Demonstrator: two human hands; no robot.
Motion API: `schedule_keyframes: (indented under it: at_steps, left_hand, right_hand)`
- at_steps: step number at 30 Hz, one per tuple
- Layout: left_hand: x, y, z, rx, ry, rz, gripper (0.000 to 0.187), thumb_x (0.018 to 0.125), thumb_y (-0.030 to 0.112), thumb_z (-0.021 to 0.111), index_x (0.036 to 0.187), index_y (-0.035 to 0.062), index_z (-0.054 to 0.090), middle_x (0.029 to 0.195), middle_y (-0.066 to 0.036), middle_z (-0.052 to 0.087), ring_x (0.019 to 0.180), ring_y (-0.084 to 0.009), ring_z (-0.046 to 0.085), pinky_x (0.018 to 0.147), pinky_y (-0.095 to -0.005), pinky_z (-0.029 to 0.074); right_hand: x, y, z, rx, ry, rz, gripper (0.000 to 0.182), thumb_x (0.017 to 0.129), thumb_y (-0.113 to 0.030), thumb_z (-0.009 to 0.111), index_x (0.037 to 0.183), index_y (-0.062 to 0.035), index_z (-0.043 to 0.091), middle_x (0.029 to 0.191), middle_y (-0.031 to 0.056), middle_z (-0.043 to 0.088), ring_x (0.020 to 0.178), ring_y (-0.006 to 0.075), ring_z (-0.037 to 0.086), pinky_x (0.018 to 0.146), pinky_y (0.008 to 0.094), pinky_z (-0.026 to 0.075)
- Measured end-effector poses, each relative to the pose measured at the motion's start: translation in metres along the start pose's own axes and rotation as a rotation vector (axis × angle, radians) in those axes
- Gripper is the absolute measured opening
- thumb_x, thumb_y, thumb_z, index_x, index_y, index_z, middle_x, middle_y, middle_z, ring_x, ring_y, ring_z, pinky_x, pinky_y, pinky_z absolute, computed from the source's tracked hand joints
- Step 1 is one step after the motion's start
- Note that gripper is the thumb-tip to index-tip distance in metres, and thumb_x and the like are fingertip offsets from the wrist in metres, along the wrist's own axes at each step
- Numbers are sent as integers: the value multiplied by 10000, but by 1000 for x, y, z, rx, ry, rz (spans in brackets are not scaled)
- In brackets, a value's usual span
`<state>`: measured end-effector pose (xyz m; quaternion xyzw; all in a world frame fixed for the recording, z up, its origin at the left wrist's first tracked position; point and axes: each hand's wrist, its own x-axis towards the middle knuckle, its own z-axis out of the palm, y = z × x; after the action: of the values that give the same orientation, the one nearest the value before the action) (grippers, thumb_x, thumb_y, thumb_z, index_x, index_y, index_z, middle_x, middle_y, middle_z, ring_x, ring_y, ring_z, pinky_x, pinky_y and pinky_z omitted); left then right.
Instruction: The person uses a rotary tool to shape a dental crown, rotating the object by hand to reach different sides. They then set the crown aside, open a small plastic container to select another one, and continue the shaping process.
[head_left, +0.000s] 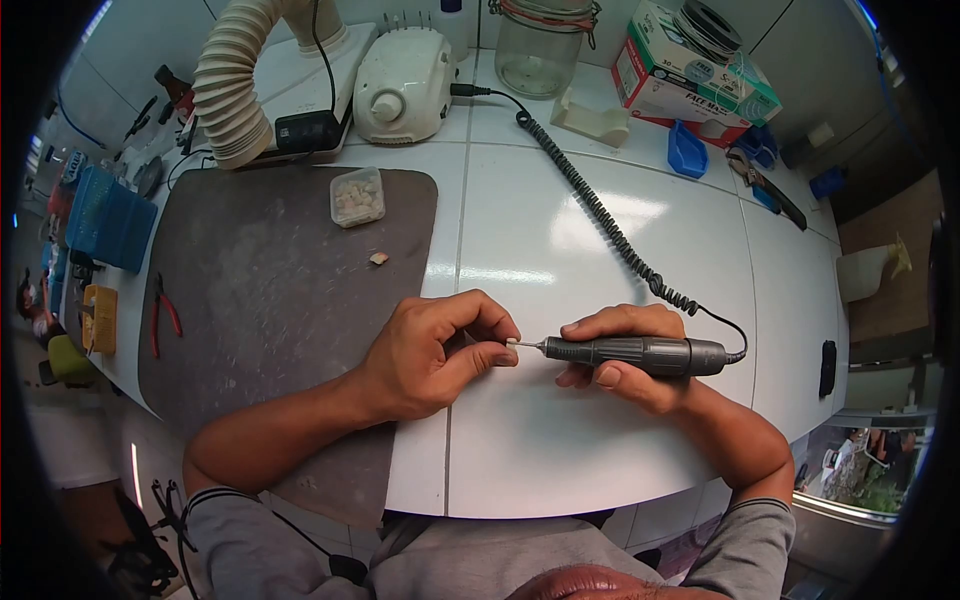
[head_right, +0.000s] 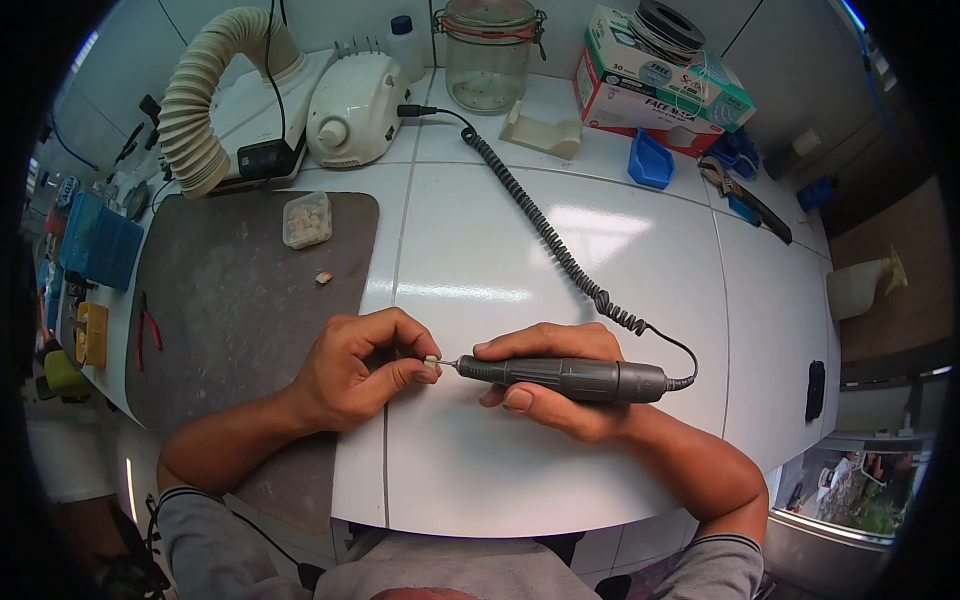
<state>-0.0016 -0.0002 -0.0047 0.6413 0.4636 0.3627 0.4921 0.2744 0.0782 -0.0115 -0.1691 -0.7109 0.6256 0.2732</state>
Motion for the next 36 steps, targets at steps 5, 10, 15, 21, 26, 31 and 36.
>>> schedule_keyframes:
  at_steps: [5,10,15,21,26,31,36]
  left_hand:
    - [0,1,0,-19,-2,-17,108,985,30,704,1049,-48,666,931,-99,765,870,-132,742,755,-247,570]
    - [0,-1,0,-21,-15,-38,99,984,12,691,1057,-46,658,941,-104,764,885,-140,747,774,-255,579]
    - [-1,-2,1,-29,-10,-11,96,986,1,681,1066,-44,653,945,-107,764,891,-145,751,782,-260,585]
    - [0,-2,1,-10,-13,11,97,985,-7,676,1070,-45,651,948,-108,764,893,-147,753,785,-258,587]
    - [0,-2,2,-10,-6,29,93,982,-13,670,1067,-43,650,945,-107,766,892,-145,753,780,-258,586]
    - [0,-2,2,-1,-11,15,86,980,-12,669,1059,-40,649,938,-107,767,883,-144,754,769,-257,583]
    - [0,-2,1,6,-18,8,88,979,-8,671,1058,-39,649,934,-106,768,878,-145,755,766,-259,583]
  right_hand:
    - [-1,0,0,19,5,6,380,944,-147,710,1261,57,666,1066,190,784,902,239,803,838,326,637]
    - [0,0,0,2,-1,12,382,944,-151,712,1261,59,665,1067,189,784,903,241,803,838,326,637]
    - [0,-2,0,-32,-16,15,382,945,-158,718,1255,61,668,1071,189,783,903,243,803,838,327,637]
    - [0,-1,1,-24,-7,4,375,941,-152,723,1248,56,674,1056,188,786,894,242,803,834,328,638]
    - [0,-2,2,-15,-7,-16,377,943,-155,714,1251,59,672,1045,188,786,897,244,804,833,328,639]
    - [-1,-1,0,-20,-13,21,380,943,-158,715,1250,61,671,1052,192,785,903,243,803,837,327,638]
    - [0,-3,1,-26,-4,33,386,940,-163,722,1249,61,672,1054,192,785,904,243,803,835,326,639]
